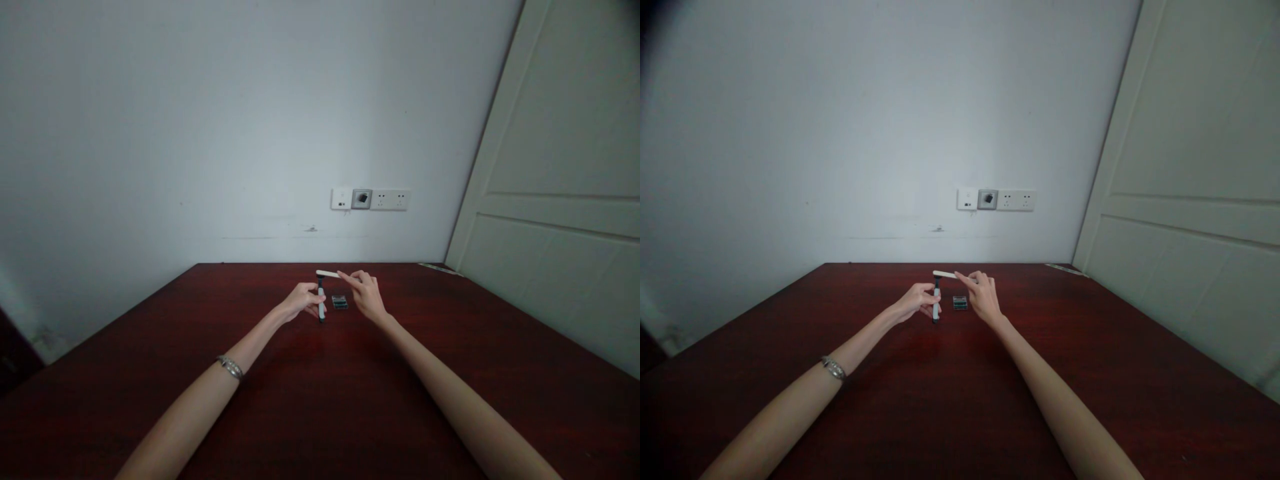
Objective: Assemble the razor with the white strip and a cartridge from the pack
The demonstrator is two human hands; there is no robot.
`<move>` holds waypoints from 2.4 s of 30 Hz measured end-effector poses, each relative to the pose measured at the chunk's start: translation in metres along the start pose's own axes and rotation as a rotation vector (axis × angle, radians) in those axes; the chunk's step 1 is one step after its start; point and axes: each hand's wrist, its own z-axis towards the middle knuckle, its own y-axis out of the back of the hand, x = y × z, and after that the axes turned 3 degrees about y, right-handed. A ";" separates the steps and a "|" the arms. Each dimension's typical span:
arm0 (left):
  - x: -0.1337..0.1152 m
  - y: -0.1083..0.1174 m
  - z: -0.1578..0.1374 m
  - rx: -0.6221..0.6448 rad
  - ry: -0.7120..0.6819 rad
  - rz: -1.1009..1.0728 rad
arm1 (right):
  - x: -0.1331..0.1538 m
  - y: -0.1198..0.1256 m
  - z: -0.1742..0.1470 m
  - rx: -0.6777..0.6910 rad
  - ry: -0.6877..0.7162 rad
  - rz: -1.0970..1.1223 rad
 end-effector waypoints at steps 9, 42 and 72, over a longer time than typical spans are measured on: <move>0.003 0.004 0.000 0.007 0.012 0.006 | 0.004 0.001 0.003 -0.005 0.003 -0.026; 0.002 0.005 -0.003 0.003 0.046 0.058 | -0.002 0.007 0.004 0.067 -0.020 -0.102; 0.010 0.013 0.003 -0.073 -0.082 0.060 | -0.019 0.000 0.001 -0.050 -0.189 0.318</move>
